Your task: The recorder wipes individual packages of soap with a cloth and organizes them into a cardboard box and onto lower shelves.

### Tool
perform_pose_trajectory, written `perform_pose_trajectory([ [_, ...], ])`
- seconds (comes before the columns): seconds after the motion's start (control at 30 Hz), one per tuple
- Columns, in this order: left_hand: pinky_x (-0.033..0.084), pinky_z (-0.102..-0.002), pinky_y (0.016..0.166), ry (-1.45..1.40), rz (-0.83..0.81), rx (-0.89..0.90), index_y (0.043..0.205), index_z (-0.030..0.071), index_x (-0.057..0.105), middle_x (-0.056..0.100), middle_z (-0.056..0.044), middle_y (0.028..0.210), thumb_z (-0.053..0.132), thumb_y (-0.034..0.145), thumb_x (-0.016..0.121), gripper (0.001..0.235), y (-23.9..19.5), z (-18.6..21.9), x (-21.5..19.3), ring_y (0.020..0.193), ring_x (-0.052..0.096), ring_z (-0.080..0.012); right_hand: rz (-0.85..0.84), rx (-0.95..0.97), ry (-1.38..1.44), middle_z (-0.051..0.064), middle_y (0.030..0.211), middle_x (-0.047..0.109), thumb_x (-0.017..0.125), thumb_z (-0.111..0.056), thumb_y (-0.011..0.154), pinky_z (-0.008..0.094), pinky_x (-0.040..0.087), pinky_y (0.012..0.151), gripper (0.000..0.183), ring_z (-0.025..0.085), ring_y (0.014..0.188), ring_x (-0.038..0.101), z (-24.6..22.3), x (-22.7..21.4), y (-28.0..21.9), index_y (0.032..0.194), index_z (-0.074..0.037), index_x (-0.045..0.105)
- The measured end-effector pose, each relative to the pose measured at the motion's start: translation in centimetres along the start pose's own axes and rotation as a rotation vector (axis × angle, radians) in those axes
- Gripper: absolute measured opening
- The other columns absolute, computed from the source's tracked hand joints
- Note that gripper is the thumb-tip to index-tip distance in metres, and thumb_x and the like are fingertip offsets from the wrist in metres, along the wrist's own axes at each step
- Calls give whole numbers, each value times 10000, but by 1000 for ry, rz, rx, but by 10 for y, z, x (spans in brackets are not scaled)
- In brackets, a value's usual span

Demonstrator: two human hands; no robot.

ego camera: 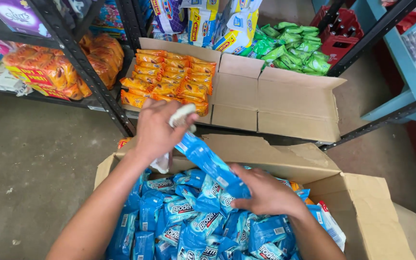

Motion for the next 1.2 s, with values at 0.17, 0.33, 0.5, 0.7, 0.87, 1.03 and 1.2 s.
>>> perform_pose_trajectory([
  [0.17, 471, -369, 623, -149, -135, -236, 904, 63, 736, 658, -72, 606, 338, 947, 714, 279, -8, -19, 18, 484, 591, -246, -33, -447, 576, 51, 888, 756, 789, 25, 770, 277, 528, 675, 323, 141, 720, 655, -35, -16, -4, 1057, -29, 650],
  [0.33, 471, -353, 503, -354, -279, -513, 913, 60, 741, 672, -60, 632, 357, 961, 644, 316, -26, -34, 51, 504, 583, -194, -225, -572, 984, 161, 1191, 743, 683, -12, 926, 319, 536, 954, 420, 218, 1056, 706, -42, -2, -4, 1327, 51, 576],
  [0.5, 498, -423, 646, -562, -470, -597, 744, 77, 659, 681, -139, 615, 427, 1065, 449, 519, -30, -8, 59, 668, 662, -264, -100, -530, 1334, 219, 1169, 740, 716, 12, 877, 480, 637, 863, 563, 307, 1028, 738, -32, 18, 26, 1405, 62, 528],
  [0.7, 486, -605, 938, -523, -299, -141, 1040, 11, 704, 727, -276, 1142, 70, 992, 532, 188, -23, 77, 43, 1221, 596, -535, 188, -352, 1427, 62, 1052, 792, 822, 111, 726, 206, 557, 816, 604, 73, 926, 701, 36, 54, 57, 1297, -15, 670],
  [0.87, 361, -607, 1113, -353, -421, 182, 1326, -10, 598, 618, -236, 1376, 292, 1015, 551, 435, -48, 111, 64, 1310, 538, -477, 241, -380, 1435, 62, 1108, 767, 820, 78, 785, 304, 561, 913, 521, 132, 1021, 691, 100, 107, 77, 1269, -37, 665],
  [1.03, 283, -652, 1093, -160, -393, 83, 1295, 40, 620, 457, -208, 1535, 300, 1041, 534, 373, -41, 92, 73, 1416, 375, -499, 144, -459, 1275, 64, 1139, 768, 778, 162, 776, 314, 556, 922, 512, 118, 1014, 661, 51, 74, 65, 1250, -11, 687],
  [1.2, 519, -473, 979, -462, -294, -308, 1144, 15, 723, 693, -138, 1201, 95, 975, 620, 214, -36, 44, 82, 1136, 660, -392, 134, -454, 1316, 44, 1182, 753, 760, 104, 819, 325, 542, 977, 548, 85, 1103, 634, 19, 43, 47, 1336, -12, 621],
])
Point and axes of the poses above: each hand's wrist, its own y-axis towards the middle knuckle, its own x-axis out of the palm, z = x × y, the point moved 6 cm from there along y, towards the middle knuckle
